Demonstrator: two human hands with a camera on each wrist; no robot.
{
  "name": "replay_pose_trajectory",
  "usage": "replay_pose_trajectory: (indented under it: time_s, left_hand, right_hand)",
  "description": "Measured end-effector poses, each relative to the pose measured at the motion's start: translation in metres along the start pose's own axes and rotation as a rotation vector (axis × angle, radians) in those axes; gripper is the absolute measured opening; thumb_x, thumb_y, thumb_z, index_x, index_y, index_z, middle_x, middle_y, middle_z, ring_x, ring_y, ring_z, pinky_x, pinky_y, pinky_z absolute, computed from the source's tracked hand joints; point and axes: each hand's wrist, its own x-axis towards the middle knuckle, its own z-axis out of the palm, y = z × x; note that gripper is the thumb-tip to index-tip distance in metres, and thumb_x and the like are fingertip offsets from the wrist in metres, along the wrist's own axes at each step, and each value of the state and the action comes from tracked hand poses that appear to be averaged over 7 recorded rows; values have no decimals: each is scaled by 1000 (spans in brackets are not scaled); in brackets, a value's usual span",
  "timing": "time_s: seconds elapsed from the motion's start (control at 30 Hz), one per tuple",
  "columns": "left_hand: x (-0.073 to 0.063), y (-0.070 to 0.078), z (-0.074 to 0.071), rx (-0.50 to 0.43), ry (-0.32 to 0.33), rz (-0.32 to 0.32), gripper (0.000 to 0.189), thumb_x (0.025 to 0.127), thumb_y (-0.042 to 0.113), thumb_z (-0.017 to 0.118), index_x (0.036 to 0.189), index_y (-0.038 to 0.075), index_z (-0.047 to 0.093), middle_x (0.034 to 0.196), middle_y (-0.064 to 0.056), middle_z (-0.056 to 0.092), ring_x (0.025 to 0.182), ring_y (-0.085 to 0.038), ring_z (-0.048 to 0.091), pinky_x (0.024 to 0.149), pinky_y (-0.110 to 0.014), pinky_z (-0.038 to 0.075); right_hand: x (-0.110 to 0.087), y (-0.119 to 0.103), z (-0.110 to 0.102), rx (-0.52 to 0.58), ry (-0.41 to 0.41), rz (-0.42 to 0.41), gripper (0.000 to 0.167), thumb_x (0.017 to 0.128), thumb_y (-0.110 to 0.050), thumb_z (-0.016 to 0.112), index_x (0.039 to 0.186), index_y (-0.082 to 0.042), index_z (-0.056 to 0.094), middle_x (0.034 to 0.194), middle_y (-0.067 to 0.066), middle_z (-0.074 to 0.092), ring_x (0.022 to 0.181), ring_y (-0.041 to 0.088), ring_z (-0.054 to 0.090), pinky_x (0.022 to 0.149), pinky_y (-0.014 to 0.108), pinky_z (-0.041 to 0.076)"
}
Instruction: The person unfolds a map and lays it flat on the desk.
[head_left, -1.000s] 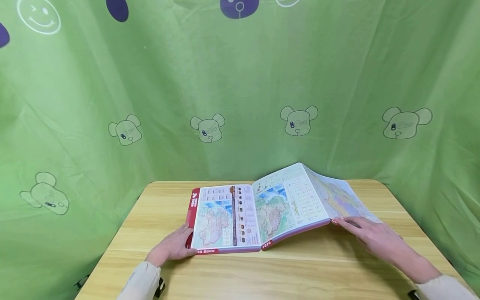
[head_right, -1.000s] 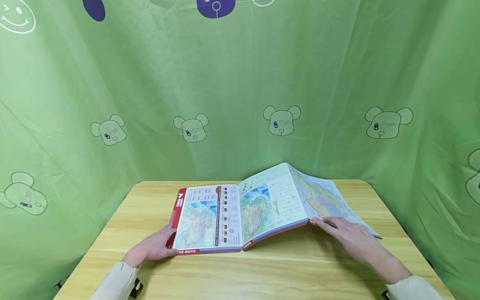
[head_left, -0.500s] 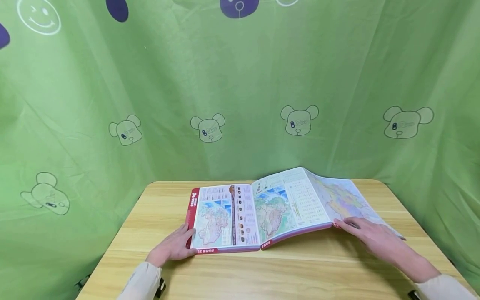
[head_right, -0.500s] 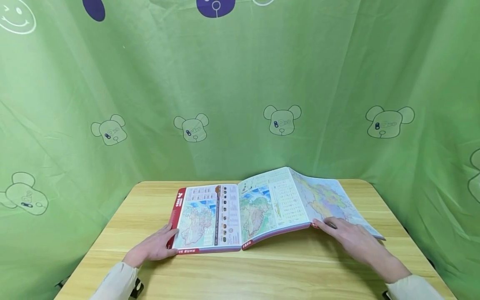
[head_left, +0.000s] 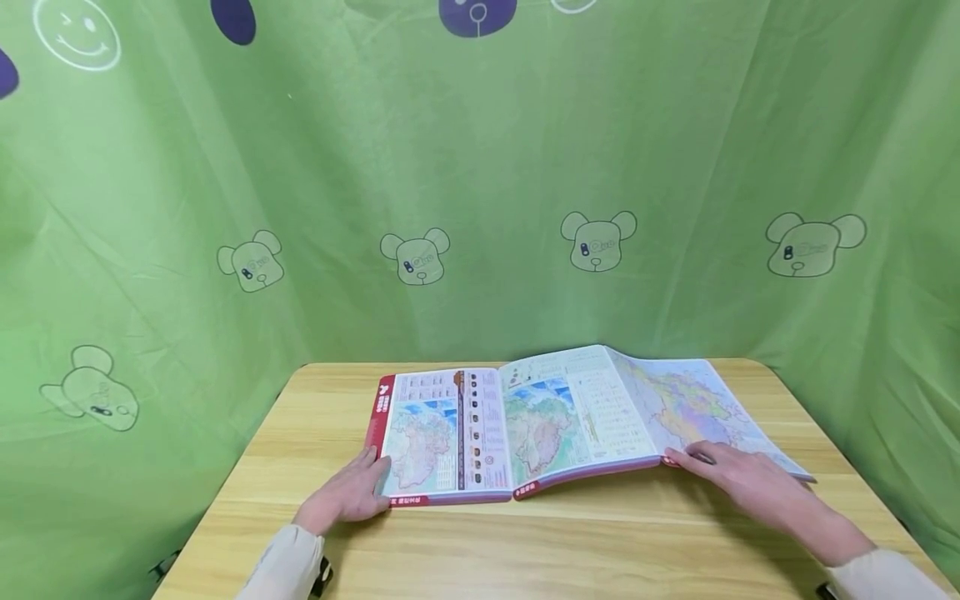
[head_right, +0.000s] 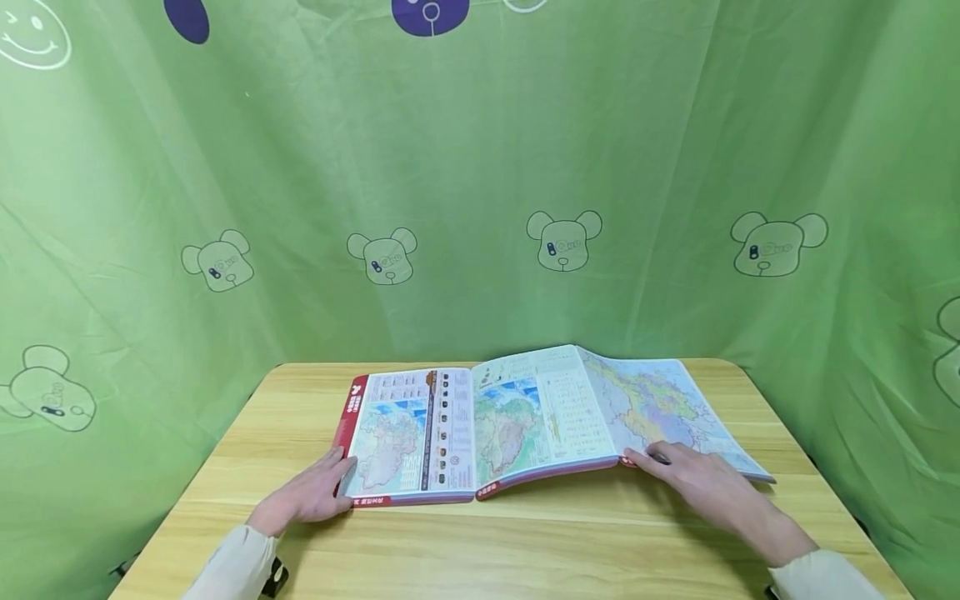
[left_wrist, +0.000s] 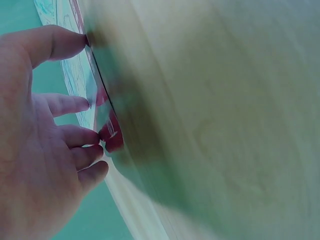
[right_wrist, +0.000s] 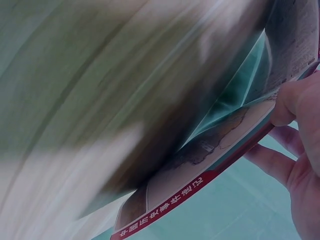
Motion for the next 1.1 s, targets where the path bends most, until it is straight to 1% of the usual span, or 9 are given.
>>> replay_pose_trajectory:
  time_s: [0.13,0.2,0.37,0.43,0.6,0.73,0.87,1.1]
  left_hand:
    - [0,1,-1,-4,-3,-8,75,82,33,64,143,0,37,151,-27,21,139,-39,17,112,-51,19]
    - [0,1,-2,-14,-3,-14,75,82,32,64,143,-1,36,151,-28,19,140,-40,17,112,-52,20]
    - [0,1,-3,-16,-7,-28,73,83,30,63,143,-1,36,151,-28,19,140,-40,16,112,-51,20]
    - [0,0,-3,-10,-9,-30,73,83,31,63,143,-2,36,151,-28,19,140,-39,17,112,-51,20]
    - [0,-2,-2,-7,-11,-31,73,84,32,63,142,-3,36,150,-28,20,139,-40,17,112,-50,21]
    - [1,-3,-2,-11,-11,-28,75,86,39,62,142,-4,35,151,-28,19,140,-39,17,112,-50,21]
    - [1,-5,-3,-14,-13,-35,81,87,47,61,143,-4,34,151,-27,19,140,-38,17,112,-49,21]
    - [1,-9,-4,-36,-5,-39,83,85,48,64,142,-5,36,151,-27,20,139,-39,18,112,-50,21]
  right_hand:
    - [0,-1,2,14,-25,17,68,71,2,44,134,-22,55,107,6,60,86,20,60,56,33,52]
    - [1,-3,4,21,-27,18,65,73,1,44,133,-21,56,106,6,60,84,19,60,56,32,52]
    - [0,-5,7,26,-40,15,63,72,1,48,131,-20,58,105,5,60,83,18,60,56,31,53]
    - [1,-6,8,27,-42,6,64,70,2,51,130,-18,59,105,6,60,83,19,60,55,32,53]
    - [0,-8,10,29,-66,-1,64,70,5,59,129,-18,60,103,6,60,81,19,59,54,32,53]
    - [0,-8,12,28,-103,9,63,70,4,61,128,-19,61,103,6,60,81,18,58,54,31,52]
    - [-1,-9,15,37,-127,9,63,69,6,62,127,-20,61,103,6,60,83,19,58,54,31,52]
    - [-1,-11,17,55,-141,1,63,68,8,64,124,-19,64,103,6,60,82,18,58,54,32,53]
